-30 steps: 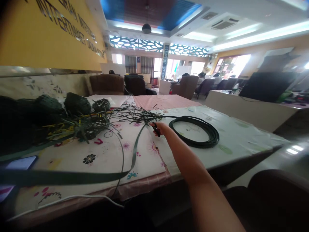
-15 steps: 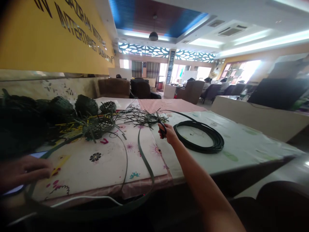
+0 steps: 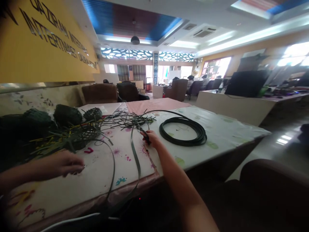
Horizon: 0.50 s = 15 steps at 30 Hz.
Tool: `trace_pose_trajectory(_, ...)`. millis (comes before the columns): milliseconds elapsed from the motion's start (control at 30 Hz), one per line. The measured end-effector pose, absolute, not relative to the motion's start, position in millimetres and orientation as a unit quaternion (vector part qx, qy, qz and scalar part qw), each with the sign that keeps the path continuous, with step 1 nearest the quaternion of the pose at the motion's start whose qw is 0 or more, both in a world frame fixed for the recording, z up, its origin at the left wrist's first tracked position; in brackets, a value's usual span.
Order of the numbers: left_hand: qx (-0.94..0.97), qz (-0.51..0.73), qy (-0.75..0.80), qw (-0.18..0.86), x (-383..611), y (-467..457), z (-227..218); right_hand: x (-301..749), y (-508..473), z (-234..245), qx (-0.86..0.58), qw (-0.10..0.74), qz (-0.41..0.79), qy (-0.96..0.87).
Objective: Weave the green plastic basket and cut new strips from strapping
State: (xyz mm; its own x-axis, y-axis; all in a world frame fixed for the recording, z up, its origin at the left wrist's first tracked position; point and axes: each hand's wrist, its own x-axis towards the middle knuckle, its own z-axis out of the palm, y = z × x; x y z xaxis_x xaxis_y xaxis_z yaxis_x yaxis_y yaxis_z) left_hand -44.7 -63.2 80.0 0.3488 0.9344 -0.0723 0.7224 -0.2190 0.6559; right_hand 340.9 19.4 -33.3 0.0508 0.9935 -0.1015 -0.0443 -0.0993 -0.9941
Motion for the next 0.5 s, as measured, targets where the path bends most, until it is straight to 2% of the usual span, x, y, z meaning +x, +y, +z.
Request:
trace_pose_trajectory(33,0.785,0.121,0.503,0.341,-25,-53,84,340,19,-35,-0.523,0.498,0.524,-0.453)
trace_pose_trajectory(67,0.79,0.123,0.485,0.354,-6,-42,86,339,19,-36,-0.518,0.498,0.525,-0.455)
trace_pose_trajectory(167,0.728,0.25,0.501,0.395,48,-6,79,338,20,-38,-0.511,0.499,0.53,-0.458)
trace_pose_trajectory(367,0.673,0.297,0.52,0.435,122,53,36,340,23,-42,-0.502,0.502,0.546,-0.444)
trace_pose_trajectory(500,0.549,0.349,0.501,0.57,152,70,7,339,19,-40,-0.494,0.508,0.545,-0.448)
